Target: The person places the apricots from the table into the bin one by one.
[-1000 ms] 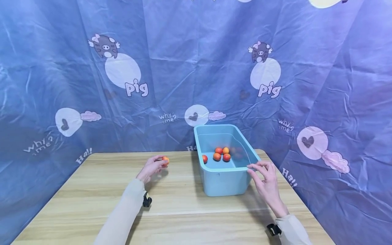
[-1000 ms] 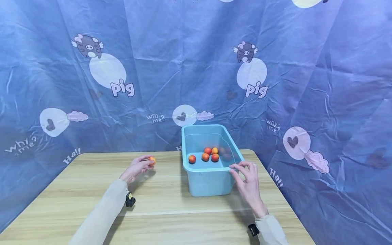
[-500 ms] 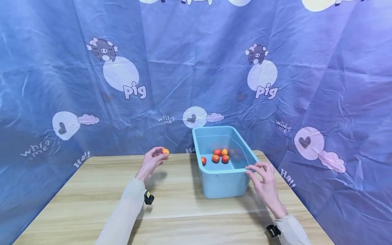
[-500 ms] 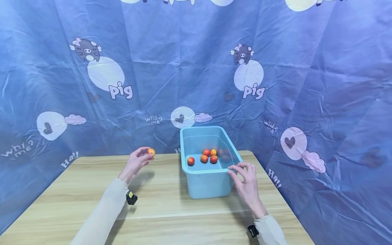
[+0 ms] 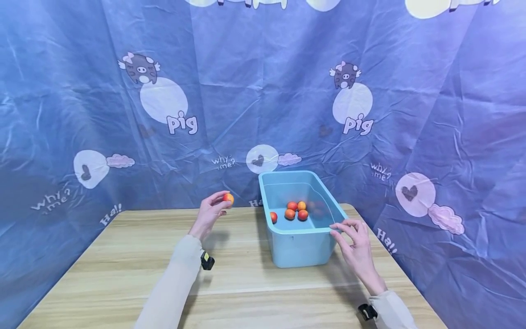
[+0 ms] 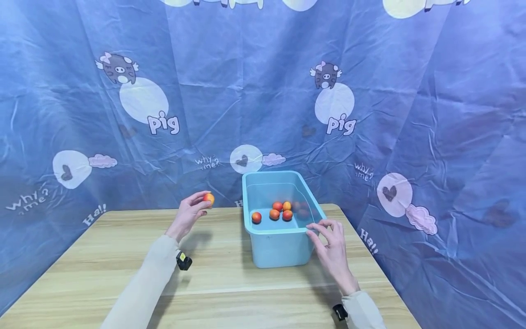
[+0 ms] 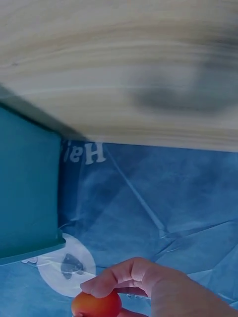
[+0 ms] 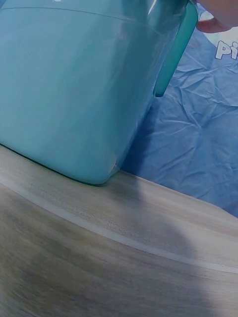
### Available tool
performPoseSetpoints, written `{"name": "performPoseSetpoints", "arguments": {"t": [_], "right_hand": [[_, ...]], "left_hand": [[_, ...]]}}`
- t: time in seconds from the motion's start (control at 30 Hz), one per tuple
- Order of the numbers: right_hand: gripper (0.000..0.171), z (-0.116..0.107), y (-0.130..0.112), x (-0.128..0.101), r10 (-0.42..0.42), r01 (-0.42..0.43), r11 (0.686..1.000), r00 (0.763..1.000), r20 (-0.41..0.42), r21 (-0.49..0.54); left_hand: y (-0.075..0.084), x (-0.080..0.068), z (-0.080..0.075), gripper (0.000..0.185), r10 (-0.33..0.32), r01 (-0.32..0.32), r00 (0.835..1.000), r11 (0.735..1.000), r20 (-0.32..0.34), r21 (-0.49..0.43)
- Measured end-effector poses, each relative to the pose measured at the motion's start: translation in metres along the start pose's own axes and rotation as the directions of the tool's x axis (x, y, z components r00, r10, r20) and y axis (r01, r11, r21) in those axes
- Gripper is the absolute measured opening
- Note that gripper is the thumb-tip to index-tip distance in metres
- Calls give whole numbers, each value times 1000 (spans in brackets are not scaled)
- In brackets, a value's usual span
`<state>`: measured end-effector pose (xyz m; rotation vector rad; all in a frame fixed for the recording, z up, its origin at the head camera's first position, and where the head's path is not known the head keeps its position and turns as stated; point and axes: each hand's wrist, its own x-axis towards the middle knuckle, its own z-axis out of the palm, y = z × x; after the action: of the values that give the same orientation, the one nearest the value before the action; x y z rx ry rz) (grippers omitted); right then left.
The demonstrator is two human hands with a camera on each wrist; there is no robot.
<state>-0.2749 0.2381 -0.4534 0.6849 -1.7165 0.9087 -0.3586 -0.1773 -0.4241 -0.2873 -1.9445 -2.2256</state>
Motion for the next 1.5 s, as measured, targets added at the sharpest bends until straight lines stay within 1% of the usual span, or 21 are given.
{"name": "performPoseSetpoints", "arguments": {"t": [0.13, 0.23, 0.43, 0.5, 0.63, 0.73, 0.8, 0.87, 0.9, 1.03, 1.23, 1.4, 1.5], "right_hand": [[32, 0, -1, 0, 0, 0, 1000, 1000, -2, 2], [33, 1, -1, 1, -2, 2, 1000, 1000, -2, 3], [35, 2, 1, 0, -8, 8, 1000, 1000, -10, 0], [35, 3, 0, 1, -6, 6, 1000, 1000, -11, -5], [35, 3, -18, 8, -2, 2, 1000, 1000, -18, -5], [36, 3, -18, 8, -2, 2, 1000, 1000, -23, -9], [37, 3, -11, 4, 0, -1, 1000, 1000, -22, -14], [38, 4, -2, -1, 4, -4, 1000, 1000, -21, -24], [38, 4, -2, -1, 4, -4, 1000, 1000, -22, -26], [37, 3, -13, 3, 0, -1, 1000, 1000, -29, -19], [33, 2, -35, 13, -4, 4, 1000, 1000, -30, -4], [32, 2, -38, 15, -5, 5, 1000, 999, -33, -5], [33, 3, -36, 14, -5, 5, 1000, 1000, -29, -4]], "left_hand": [[4, 5, 8, 52, 6, -5, 1000, 1000, 24, -31], [7, 7, 15, 49, 4, -2, 999, 998, 37, -55], [14, 12, 30, 44, 17, -16, 993, 1000, 116, -3], [15, 13, 33, 44, 16, -17, 992, 1000, 128, 9], [22, 14, 39, 43, 16, -19, 990, 1000, 142, 17], [24, 15, 46, 43, 29, -34, 989, 999, 144, 28], [25, 15, 52, 44, 37, -43, 989, 999, 145, 34], [23, 18, 56, 44, 49, -55, 988, 998, 148, 35], [23, 18, 58, 45, 51, -57, 987, 998, 152, 37], [23, 20, 65, 46, 50, -60, 986, 996, 161, 60], [24, 21, 74, 45, 46, -60, 988, 994, 148, 95], [23, 25, 81, 46, 51, -63, 990, 994, 129, 89], [22, 27, 86, 46, 64, -76, 991, 992, 120, 97]]}}
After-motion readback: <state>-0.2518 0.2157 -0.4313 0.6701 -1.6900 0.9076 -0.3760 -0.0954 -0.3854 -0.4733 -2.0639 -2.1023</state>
